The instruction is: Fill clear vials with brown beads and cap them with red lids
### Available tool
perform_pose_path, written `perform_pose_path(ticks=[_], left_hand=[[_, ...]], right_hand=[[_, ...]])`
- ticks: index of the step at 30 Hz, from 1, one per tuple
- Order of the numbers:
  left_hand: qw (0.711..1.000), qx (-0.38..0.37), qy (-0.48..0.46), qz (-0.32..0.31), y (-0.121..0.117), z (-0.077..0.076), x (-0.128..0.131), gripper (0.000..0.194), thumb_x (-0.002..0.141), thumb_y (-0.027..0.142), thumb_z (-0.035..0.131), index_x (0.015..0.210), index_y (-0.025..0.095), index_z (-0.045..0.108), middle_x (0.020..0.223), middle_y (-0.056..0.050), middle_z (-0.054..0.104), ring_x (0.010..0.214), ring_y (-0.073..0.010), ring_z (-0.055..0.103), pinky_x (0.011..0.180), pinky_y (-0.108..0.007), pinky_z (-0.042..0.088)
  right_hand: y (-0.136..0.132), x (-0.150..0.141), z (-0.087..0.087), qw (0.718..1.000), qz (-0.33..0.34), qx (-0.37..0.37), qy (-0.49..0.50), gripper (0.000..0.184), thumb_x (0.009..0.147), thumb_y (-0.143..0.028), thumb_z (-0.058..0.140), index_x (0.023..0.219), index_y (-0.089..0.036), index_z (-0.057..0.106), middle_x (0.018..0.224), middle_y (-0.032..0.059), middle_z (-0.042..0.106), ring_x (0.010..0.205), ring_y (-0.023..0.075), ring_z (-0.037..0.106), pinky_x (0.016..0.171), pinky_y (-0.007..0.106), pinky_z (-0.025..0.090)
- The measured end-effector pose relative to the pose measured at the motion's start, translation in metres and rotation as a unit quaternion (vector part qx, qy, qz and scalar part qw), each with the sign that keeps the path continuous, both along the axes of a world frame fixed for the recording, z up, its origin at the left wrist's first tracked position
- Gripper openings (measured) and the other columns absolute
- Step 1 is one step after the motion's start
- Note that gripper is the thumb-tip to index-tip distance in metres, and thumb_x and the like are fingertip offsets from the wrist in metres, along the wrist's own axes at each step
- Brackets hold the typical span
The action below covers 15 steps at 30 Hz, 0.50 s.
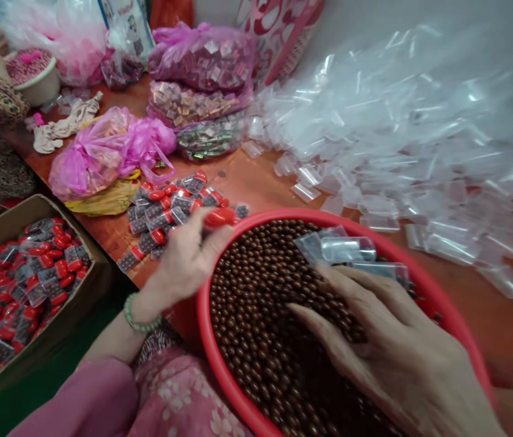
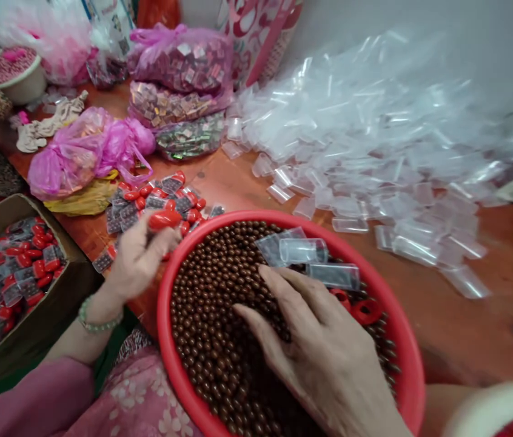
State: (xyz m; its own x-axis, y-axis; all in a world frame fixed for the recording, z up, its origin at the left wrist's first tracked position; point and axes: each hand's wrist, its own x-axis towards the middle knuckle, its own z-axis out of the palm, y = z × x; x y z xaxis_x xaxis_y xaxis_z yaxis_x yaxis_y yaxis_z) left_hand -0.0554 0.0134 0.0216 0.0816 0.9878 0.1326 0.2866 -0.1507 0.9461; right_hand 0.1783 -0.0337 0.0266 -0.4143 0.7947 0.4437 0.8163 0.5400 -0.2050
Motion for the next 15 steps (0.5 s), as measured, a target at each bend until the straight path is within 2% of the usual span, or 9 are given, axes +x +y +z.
perform_pose_path(ticks=[2,4,6,8,11,13,15], left_hand=[[0.981,0.069,0.159,0.088,0.026,-0.012,-0.022,0.032,0.095,0.044,0.047,0.109,0.017,0.058,0.094,-0.007,0.067,0.087,-0.0192,0.062,0.086,-0.033,0.047],[0.939,0.127,0.292,0.127,0.053,-0.026,-0.038,0.03,0.095,0.037,0.045,0.111,0.015,0.058,0.108,-0.013,0.066,0.102,-0.0247,0.06,0.095,-0.039,0.045],[0.9,0.129,0.404,0.101,0.076,-0.041,-0.047,0.029,0.093,0.03,0.043,0.111,0.014,0.059,0.111,-0.016,0.065,0.107,-0.0294,0.057,0.098,-0.046,0.042],[0.874,0.107,0.469,0.062,0.091,-0.052,-0.051,0.029,0.09,0.03,0.044,0.108,0.013,0.06,0.11,-0.018,0.064,0.109,-0.0338,0.055,0.098,-0.051,0.041],[0.874,0.135,0.467,0.026,0.097,-0.057,-0.051,0.037,0.089,0.035,0.051,0.117,0.012,0.058,0.12,-0.02,0.061,0.12,-0.0366,0.051,0.105,-0.055,0.037],[0.891,0.184,0.415,0.027,0.089,-0.051,-0.047,0.041,0.088,0.036,0.055,0.124,0.016,0.055,0.128,-0.015,0.06,0.126,-0.0343,0.049,0.11,-0.055,0.035],[0.912,0.225,0.342,0.028,0.074,-0.038,-0.039,0.039,0.09,0.036,0.055,0.125,0.02,0.055,0.129,-0.01,0.061,0.124,-0.0309,0.052,0.11,-0.053,0.038]], right_hand=[[0.001,0.01,0.0,0.998,-0.034,-0.044,0.006,0.025,0.091,-0.029,0.06,0.114,-0.019,0.062,0.107,0.0105,0.069,0.09,0.0257,0.07,0.082,0.037,0.058],[0.002,0.021,-0.001,0.996,-0.066,-0.058,-0.003,0.018,0.091,-0.027,0.06,0.107,-0.02,0.064,0.103,0.0102,0.072,0.087,0.0262,0.071,0.078,0.038,0.059],[0.003,0.034,-0.003,0.993,-0.101,-0.051,-0.012,0.016,0.091,-0.027,0.059,0.104,-0.02,0.066,0.101,0.0109,0.073,0.085,0.0265,0.072,0.075,0.038,0.059],[0.001,0.047,-0.004,0.987,-0.153,-0.054,-0.017,0.015,0.093,-0.026,0.056,0.102,-0.019,0.067,0.098,0.011,0.073,0.083,0.0261,0.071,0.074,0.039,0.059],[-0.003,0.064,-0.005,0.973,-0.219,-0.075,-0.012,0.018,0.094,-0.025,0.051,0.099,-0.018,0.067,0.095,0.0102,0.072,0.079,0.0255,0.07,0.071,0.04,0.057],[-0.007,0.071,-0.004,0.968,-0.231,-0.099,-0.01,0.019,0.094,-0.024,0.05,0.097,-0.018,0.068,0.093,0.0096,0.071,0.078,0.0245,0.069,0.07,0.039,0.056],[-0.009,0.076,-0.002,0.966,-0.224,-0.127,-0.013,0.019,0.093,-0.024,0.05,0.094,-0.018,0.068,0.091,0.009,0.07,0.077,0.0231,0.067,0.07,0.037,0.054]])
